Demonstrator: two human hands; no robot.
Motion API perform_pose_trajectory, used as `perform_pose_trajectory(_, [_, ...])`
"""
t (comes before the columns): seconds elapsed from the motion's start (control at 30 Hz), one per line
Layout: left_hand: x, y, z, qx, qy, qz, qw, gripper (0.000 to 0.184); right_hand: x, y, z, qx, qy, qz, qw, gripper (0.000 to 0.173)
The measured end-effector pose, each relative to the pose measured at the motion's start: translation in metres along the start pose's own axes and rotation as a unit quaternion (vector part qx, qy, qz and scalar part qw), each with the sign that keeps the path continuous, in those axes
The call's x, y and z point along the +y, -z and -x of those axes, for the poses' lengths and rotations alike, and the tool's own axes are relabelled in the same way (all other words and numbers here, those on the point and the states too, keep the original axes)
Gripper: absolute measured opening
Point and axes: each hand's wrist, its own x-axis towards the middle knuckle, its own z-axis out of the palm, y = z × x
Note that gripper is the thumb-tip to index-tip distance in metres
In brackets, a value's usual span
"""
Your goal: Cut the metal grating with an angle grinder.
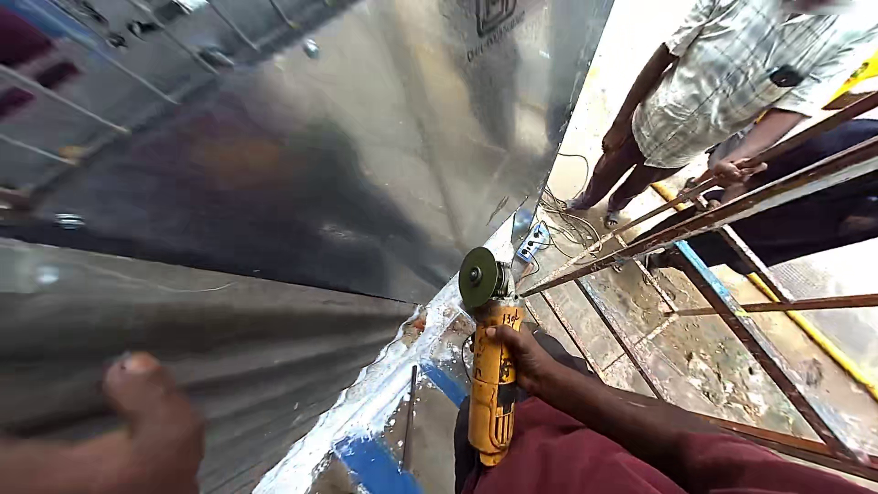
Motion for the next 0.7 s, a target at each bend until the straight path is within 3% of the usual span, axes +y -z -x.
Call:
perform_pose_trajectory(0.1, [-0.019,-0.014,-0.009,0.052,-0.030,-0.047,0.997,0.077,-0.023,-0.020,0.005,-0.012,0.006,0.005,1.000,0.048])
perform_pose_trajectory(0.17, [-0.022,-0.017,-0.012,0.091,-0.087,-0.087,0.988,0.082,-0.038,-0.029,0.009,-0.027,0.014,0.018,0.999,0.048])
perform_pose_trajectory(0.3, [-0.021,-0.024,-0.021,0.162,-0.141,-0.148,0.965,0.072,-0.052,-0.038,-0.016,-0.122,0.038,0.022,0.992,0.068])
perform_pose_trajectory(0.43, [-0.024,-0.030,-0.023,0.168,-0.127,-0.163,0.964,0.065,-0.060,-0.058,-0.045,-0.288,0.025,-0.016,0.957,0.060])
perform_pose_trajectory(0.53, [-0.011,-0.012,-0.010,0.102,-0.081,-0.142,0.981,0.060,-0.067,-0.082,-0.034,-0.332,-0.044,-0.025,0.942,0.053])
perform_pose_trajectory(0.63, [0.035,0.020,0.023,-0.040,0.064,0.011,0.997,0.069,-0.071,-0.098,-0.027,-0.377,-0.100,-0.008,0.921,0.049])
perform_pose_trajectory(0.7, [0.088,0.041,0.055,-0.147,0.202,0.186,0.950,0.086,-0.070,-0.105,-0.026,-0.399,-0.131,-0.006,0.908,0.049])
